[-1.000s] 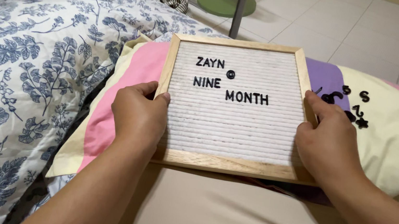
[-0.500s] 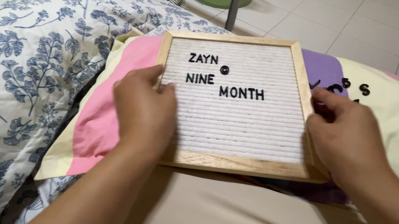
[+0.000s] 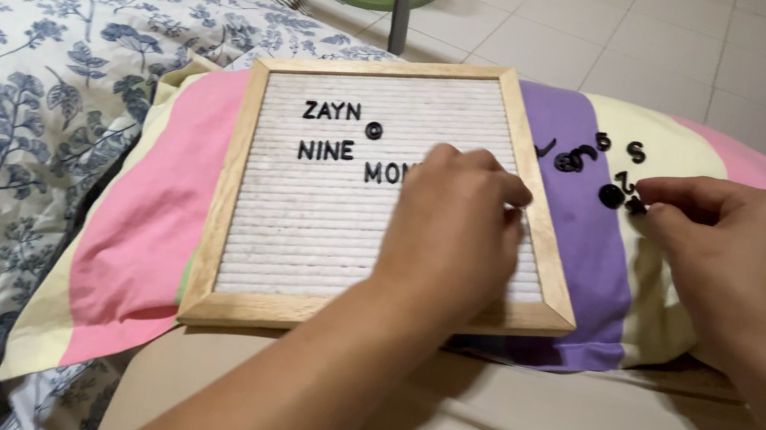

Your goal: The person arranges black letters on a felt letter board to spell 'ZAYN NINE MONTHS'. They place each letter one by one, adjusting spacing and alignment throughout the process.

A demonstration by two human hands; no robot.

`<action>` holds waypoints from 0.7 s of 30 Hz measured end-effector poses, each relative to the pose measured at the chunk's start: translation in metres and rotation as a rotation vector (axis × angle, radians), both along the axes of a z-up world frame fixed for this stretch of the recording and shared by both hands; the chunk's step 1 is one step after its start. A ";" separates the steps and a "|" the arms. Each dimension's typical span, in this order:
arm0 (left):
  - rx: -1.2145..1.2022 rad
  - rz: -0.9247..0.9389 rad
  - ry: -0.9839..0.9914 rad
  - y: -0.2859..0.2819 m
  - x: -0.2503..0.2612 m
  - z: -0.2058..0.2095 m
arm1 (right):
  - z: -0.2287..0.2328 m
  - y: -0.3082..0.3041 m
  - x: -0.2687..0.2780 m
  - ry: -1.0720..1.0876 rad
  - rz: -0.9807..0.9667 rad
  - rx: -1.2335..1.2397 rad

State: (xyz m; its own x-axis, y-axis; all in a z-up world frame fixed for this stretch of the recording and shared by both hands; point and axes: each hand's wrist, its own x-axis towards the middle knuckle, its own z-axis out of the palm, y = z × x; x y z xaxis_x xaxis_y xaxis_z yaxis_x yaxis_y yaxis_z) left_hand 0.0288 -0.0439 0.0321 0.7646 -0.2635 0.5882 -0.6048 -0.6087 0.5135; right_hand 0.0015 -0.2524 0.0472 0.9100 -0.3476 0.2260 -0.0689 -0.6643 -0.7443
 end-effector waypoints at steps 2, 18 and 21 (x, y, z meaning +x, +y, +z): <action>-0.001 -0.032 -0.002 -0.010 -0.002 -0.004 | -0.002 -0.004 0.002 -0.011 0.003 0.033; 0.033 -0.094 -0.042 -0.039 0.001 -0.016 | -0.006 -0.037 0.038 -0.115 0.021 -0.196; 0.023 -0.101 -0.017 -0.045 0.003 -0.016 | -0.011 -0.038 0.053 -0.128 0.020 -0.199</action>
State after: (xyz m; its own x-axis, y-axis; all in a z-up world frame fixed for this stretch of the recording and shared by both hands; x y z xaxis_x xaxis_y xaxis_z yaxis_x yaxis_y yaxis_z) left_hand 0.0314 -0.0894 0.0162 0.7236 -0.3525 0.5934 -0.6720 -0.5558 0.4893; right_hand 0.0549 -0.2906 0.0366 0.8757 -0.2664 0.4026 0.0327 -0.7992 -0.6001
